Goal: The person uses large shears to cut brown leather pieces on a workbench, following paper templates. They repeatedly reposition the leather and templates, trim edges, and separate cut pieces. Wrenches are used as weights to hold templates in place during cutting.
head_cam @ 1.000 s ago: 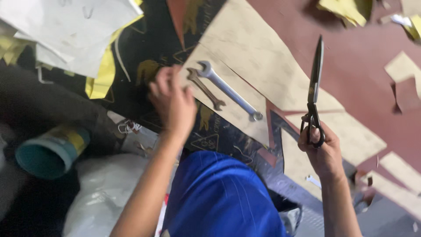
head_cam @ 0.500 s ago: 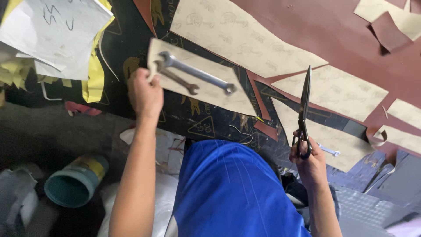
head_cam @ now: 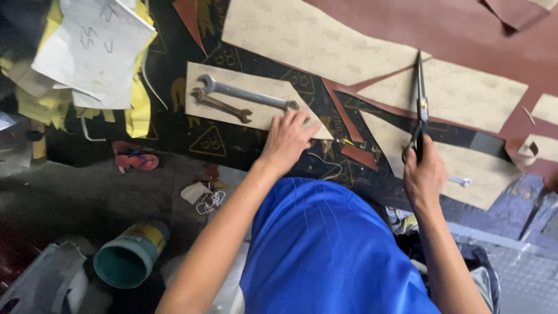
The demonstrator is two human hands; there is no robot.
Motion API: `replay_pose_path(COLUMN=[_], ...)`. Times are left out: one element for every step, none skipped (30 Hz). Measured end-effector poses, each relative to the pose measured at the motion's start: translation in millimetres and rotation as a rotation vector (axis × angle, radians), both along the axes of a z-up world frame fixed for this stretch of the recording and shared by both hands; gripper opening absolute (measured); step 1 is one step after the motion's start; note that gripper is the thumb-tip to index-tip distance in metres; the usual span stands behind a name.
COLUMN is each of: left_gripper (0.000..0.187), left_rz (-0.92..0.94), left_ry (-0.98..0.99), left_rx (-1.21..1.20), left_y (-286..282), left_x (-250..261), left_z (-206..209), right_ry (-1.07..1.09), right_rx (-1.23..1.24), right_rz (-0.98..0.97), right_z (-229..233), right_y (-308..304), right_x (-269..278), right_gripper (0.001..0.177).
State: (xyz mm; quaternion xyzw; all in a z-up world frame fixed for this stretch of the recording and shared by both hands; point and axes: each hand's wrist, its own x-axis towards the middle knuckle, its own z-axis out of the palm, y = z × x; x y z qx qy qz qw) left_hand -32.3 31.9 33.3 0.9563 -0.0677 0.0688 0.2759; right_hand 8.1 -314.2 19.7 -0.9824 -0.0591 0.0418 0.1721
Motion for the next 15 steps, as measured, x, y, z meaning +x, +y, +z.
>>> replay_pose_path(left_gripper=[0.044, 0.038, 0.031, 0.025, 0.021, 0.016, 0.012, 0.011, 0.01, 0.009, 0.009, 0.01, 0.011, 0.011, 0.01], left_rz=[-0.059, -0.098, -0.13, -0.162, -0.178, -0.194, -0.212, -0.208, -0.204, -0.199, -0.15, -0.101, -0.051, 0.0, 0.056], left_ry=[0.001, 0.035, 0.066, 0.097, 0.102, 0.107, 0.112, 0.122, 0.144, 0.167, 0.227, 0.285, 0.335, 0.366, 0.403], left_rx=[0.027, 0.039, 0.055, 0.072, 0.062, 0.052, 0.045, -0.007, -0.068, -0.129, -0.215, -0.301, -0.385, -0.457, -0.531], left_y=[-4.5, -3.0, 3.1, 6.4, 9.4, 11.6, 14.8, 18.6, 20.3, 21.9, 24.5, 28.5, 32.6, 35.5, 37.7], left_x=[7.3, 13.3, 18.5, 19.5, 20.3, 20.8, 22.6, 27.7, 29.1, 28.3, 26.0, 23.3, 25.8, 28.3, 25.9], left_z=[-2.0, -4.0, -5.9, -6.6, -6.5, -6.3, -6.4, -7.5, -9.0, -10.3, -11.0, -11.3, -12.3, -14.2, -16.8], right_ry=[-0.007, -0.014, -0.022, -0.006, 0.004, 0.013, 0.01, 0.007, 0.018, -0.021, -0.066, -0.111, -0.065, -0.019, 0.035], right_rx=[-0.053, -0.107, -0.156, -0.193, -0.222, -0.251, -0.263, -0.275, -0.293, -0.258, -0.222, -0.185, -0.09, 0.005, 0.1], right_rz=[0.004, 0.009, 0.02, 0.028, 0.039, 0.05, 0.059, 0.068, 0.079, 0.075, 0.072, 0.068, 0.058, 0.048, 0.041], right_z=[-2.7, -6.0, -6.9, -3.7, -2.1, 0.5, 2.8, 5.2, 8.9, 12.2, 15.1, 17.5, 18.6, 20.0, 22.6], right_y=[-1.2, 0.5, 1.5, 0.0, 2.8, 5.1, 7.4, 9.0, 8.9, 9.4, 10.5, 13.8, 20.9, 29.5, 38.3], right_x=[1.6, 3.1, 4.0, 2.2, 4.8, 7.3, 10.0, 13.2, 10.4, 7.8, 7.9, 7.4, 11.0, 14.5, 14.8], right_gripper=[0.037, 0.035, 0.033, 0.034, 0.036, 0.037, 0.035, 0.034, 0.033, 0.033, 0.034, 0.036, 0.034, 0.031, 0.029])
